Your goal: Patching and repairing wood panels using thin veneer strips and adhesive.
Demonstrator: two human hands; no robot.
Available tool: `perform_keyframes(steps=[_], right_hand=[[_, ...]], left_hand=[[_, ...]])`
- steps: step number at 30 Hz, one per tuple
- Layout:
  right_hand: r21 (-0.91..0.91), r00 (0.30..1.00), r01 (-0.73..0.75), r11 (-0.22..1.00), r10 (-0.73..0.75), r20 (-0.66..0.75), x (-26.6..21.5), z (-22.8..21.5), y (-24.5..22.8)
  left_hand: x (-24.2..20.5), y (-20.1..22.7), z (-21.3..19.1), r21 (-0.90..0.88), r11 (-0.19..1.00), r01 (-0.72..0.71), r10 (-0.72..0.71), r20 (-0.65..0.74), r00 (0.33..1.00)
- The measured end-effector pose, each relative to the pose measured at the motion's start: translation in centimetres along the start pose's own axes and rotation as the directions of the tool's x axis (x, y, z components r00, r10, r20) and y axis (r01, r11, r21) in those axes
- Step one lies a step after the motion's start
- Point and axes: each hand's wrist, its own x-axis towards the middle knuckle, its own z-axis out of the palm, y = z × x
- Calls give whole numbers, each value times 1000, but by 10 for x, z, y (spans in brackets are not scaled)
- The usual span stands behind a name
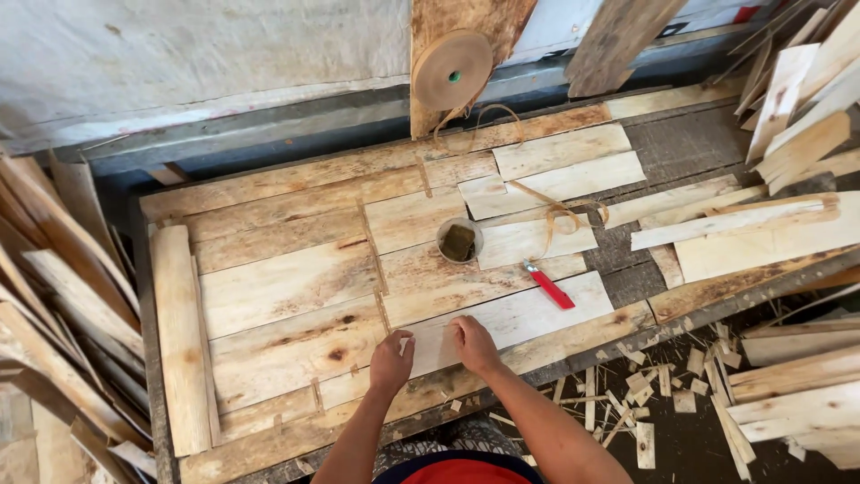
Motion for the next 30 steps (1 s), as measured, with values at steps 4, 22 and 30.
perform_keyframes(steps=[4, 22, 30], right_hand=[[62, 997, -11, 998, 16, -78, 5, -10, 1], [122, 979, 83, 989, -58, -196, 75, -153, 96], [-163, 953, 178, 971, -211, -217, 99, -220, 139]], left_hand=[[8, 32, -13, 80, 986, 148, -161, 187, 969], [71, 115, 127, -79, 997, -10, 8, -29, 1000], [76, 155, 166, -108, 992, 69, -76, -56, 996]])
